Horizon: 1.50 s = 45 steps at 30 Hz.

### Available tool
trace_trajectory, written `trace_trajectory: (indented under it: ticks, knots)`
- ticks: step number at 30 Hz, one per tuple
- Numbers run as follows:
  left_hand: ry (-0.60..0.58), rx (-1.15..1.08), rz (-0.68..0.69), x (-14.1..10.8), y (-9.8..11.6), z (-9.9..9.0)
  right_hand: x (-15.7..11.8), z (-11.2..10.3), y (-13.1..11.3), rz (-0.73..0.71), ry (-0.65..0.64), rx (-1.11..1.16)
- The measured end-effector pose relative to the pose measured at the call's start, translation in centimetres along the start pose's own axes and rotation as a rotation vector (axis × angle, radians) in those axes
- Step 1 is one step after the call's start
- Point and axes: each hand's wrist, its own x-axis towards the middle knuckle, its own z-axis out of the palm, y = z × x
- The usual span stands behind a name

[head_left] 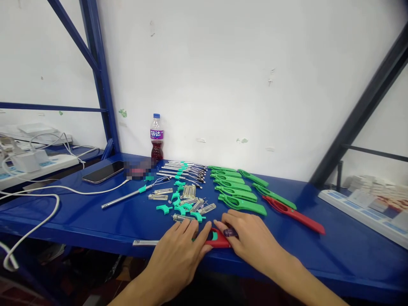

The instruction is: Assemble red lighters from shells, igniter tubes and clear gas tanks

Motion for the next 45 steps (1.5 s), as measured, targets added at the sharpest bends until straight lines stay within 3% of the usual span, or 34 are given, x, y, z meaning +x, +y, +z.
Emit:
trace_trajectory:
  ticks: [6,12,18,26,35,39,45]
  knots:
    - [0.073,-0.044,0.009,-0.3,-0.4,-0.7,-1.0,1.7,0.1,0.056,0.122,-0.005]
    - [0.122,-0.103,0.005,-0.7,-0.4,-1.3,-1.9,1.7,0.3,0.139,0.211,-0.015]
    - [0.157,-0.1,0.091,-0.4,-0.3,-1.8,-2.1,1.6,0.8,0.201,0.278,-0.015]
    - [0.232,-0.051,0.133,-0.1,-0.1,-2.8,-2.3,1.3,0.4,0.104,0.386,0.006]
    - [0.19,-0.123,0.072,-0.3,0.1,-3.7,-2.8,2.1,0.3,-0.023,0.632,-0.024]
    - [0.086,-0.189,0.051,-0.3,-0.1,-4.2,-3.1,1.9,0.1,-0.065,0.741,-0.081]
    - [0.027,-0.212,0.045,-0.4,-0.5,-3.7,-3.7,1.3,0.1,-0.049,0.753,-0.147]
